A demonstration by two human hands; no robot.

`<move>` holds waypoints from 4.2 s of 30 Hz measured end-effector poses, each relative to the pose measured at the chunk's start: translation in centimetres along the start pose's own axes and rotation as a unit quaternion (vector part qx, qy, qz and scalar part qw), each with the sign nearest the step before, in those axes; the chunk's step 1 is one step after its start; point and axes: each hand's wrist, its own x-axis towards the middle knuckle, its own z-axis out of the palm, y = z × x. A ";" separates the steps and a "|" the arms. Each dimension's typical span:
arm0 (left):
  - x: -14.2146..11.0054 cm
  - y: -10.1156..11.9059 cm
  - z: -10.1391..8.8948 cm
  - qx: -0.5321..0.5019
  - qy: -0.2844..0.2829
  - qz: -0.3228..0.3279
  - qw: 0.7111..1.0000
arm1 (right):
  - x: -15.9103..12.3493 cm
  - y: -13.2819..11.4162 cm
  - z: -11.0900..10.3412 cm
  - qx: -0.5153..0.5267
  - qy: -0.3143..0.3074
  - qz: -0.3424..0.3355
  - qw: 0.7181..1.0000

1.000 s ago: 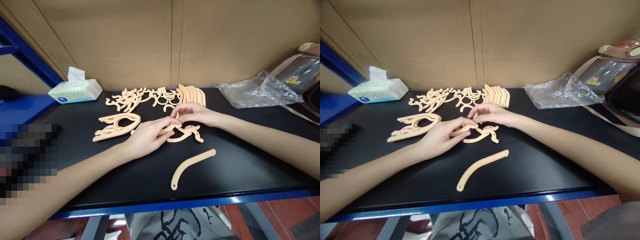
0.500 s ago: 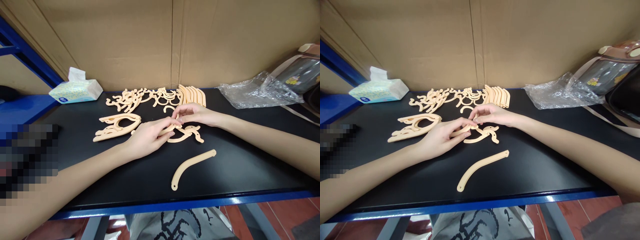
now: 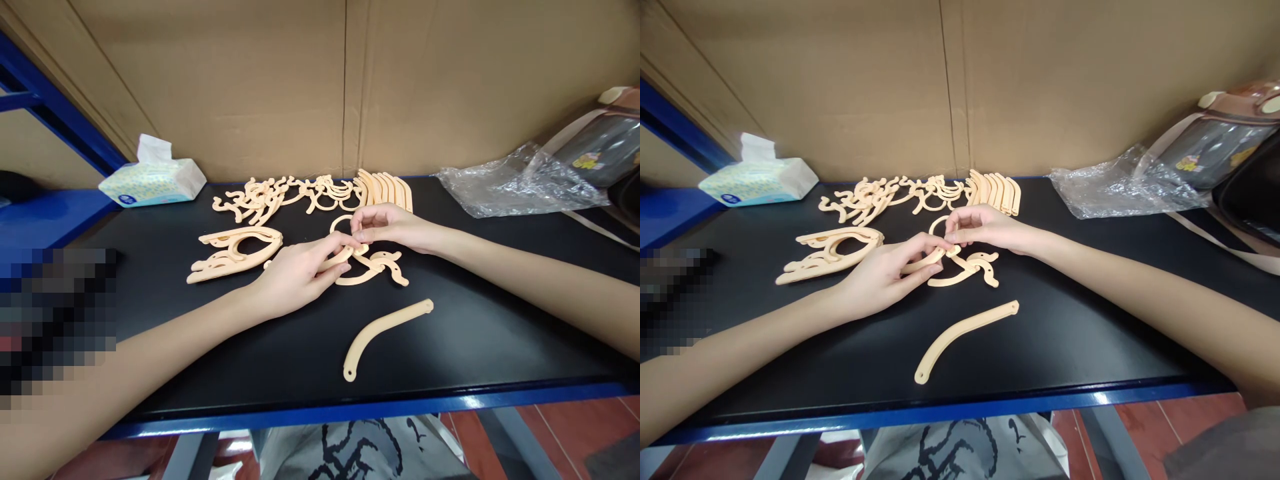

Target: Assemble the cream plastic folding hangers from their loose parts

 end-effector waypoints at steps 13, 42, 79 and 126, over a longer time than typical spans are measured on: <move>0.1 0.1 0.0 -0.020 -0.005 -0.008 1.000 | -0.1 -0.1 0.1 0.006 0.034 0.006 0.999; 0.0 0.1 0.1 -0.008 -0.010 -0.008 1.000 | -0.1 0.3 -0.2 0.012 0.053 -0.007 0.999; 0.1 -0.1 0.0 0.004 -0.014 -0.004 1.000 | 0.0 0.2 0.3 -0.005 0.057 0.012 0.998; 0.0 -0.1 -0.1 0.003 -0.016 0.001 1.000 | 0.0 0.1 0.5 -0.017 0.041 -0.001 0.999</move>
